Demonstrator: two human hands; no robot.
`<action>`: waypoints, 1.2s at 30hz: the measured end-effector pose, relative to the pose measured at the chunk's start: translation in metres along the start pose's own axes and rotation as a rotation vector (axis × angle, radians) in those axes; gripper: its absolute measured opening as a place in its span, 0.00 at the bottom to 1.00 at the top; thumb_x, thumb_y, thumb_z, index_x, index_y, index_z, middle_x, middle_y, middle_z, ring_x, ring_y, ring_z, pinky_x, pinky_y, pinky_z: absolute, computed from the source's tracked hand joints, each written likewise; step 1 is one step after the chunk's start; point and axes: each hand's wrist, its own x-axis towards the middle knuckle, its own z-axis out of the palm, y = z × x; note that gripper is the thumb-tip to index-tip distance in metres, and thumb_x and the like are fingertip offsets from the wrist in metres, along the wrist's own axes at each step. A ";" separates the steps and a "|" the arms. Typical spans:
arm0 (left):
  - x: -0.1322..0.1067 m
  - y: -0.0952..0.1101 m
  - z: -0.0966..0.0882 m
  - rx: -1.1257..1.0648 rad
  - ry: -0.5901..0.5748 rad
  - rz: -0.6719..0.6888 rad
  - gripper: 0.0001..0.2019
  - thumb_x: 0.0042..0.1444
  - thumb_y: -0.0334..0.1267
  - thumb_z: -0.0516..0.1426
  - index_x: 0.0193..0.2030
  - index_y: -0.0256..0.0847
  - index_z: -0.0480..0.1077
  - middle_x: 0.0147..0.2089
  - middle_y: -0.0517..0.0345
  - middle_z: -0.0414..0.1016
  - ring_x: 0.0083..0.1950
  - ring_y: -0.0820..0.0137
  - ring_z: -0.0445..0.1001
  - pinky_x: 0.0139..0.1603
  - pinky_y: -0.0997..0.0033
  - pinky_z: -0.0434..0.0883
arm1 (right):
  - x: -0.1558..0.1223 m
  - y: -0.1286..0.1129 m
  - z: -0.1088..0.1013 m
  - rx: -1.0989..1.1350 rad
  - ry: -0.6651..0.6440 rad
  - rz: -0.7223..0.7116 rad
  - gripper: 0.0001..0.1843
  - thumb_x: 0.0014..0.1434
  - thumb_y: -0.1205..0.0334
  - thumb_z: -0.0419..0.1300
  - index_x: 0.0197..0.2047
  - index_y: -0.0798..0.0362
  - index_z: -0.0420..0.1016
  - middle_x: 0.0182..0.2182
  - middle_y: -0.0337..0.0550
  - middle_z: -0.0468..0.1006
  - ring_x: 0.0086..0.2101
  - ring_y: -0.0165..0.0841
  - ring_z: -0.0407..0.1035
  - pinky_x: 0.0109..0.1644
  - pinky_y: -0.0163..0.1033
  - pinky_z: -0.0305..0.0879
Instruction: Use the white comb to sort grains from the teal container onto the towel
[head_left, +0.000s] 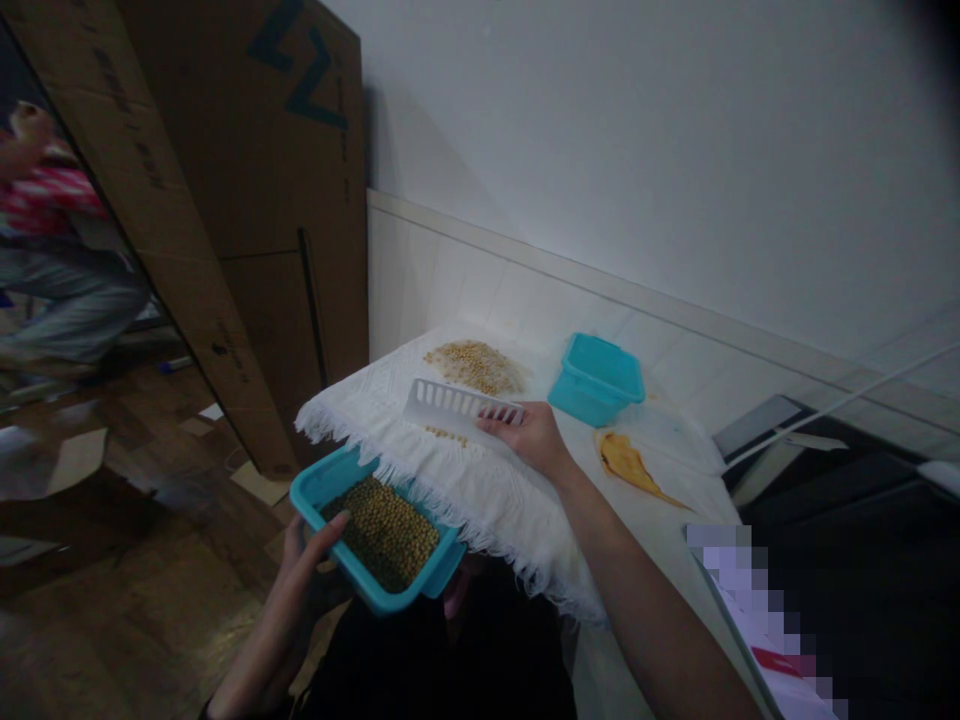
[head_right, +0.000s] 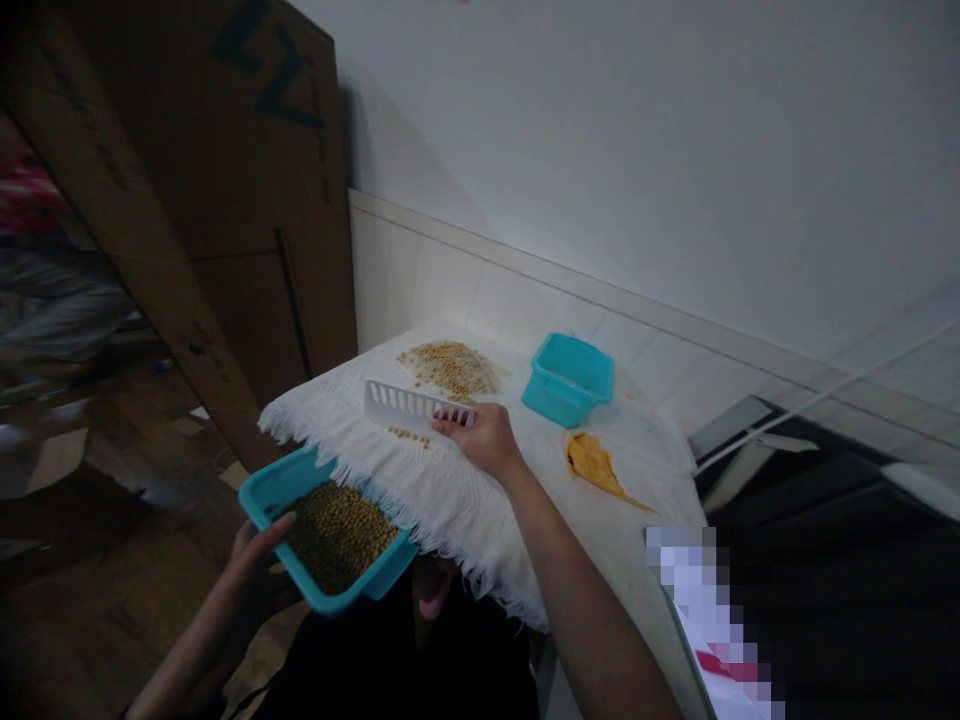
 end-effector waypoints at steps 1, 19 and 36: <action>0.000 0.000 0.000 -0.001 0.001 -0.004 0.45 0.59 0.50 0.72 0.79 0.59 0.59 0.58 0.45 0.80 0.37 0.57 0.88 0.39 0.48 0.87 | -0.001 0.000 0.000 -0.005 0.002 -0.006 0.16 0.51 0.49 0.79 0.37 0.53 0.94 0.30 0.44 0.90 0.30 0.42 0.82 0.34 0.41 0.74; -0.001 0.000 0.001 0.018 0.022 0.009 0.44 0.57 0.52 0.73 0.77 0.58 0.60 0.51 0.49 0.81 0.36 0.54 0.87 0.38 0.47 0.87 | 0.002 0.003 -0.006 0.008 -0.022 0.022 0.16 0.49 0.49 0.81 0.35 0.51 0.93 0.31 0.44 0.91 0.33 0.45 0.85 0.38 0.44 0.80; -0.003 0.000 0.001 0.024 -0.003 0.021 0.47 0.55 0.53 0.75 0.78 0.56 0.61 0.57 0.45 0.82 0.35 0.58 0.88 0.36 0.55 0.87 | 0.002 0.002 -0.002 0.094 -0.040 0.027 0.26 0.42 0.38 0.83 0.34 0.51 0.92 0.33 0.47 0.92 0.34 0.48 0.86 0.40 0.48 0.82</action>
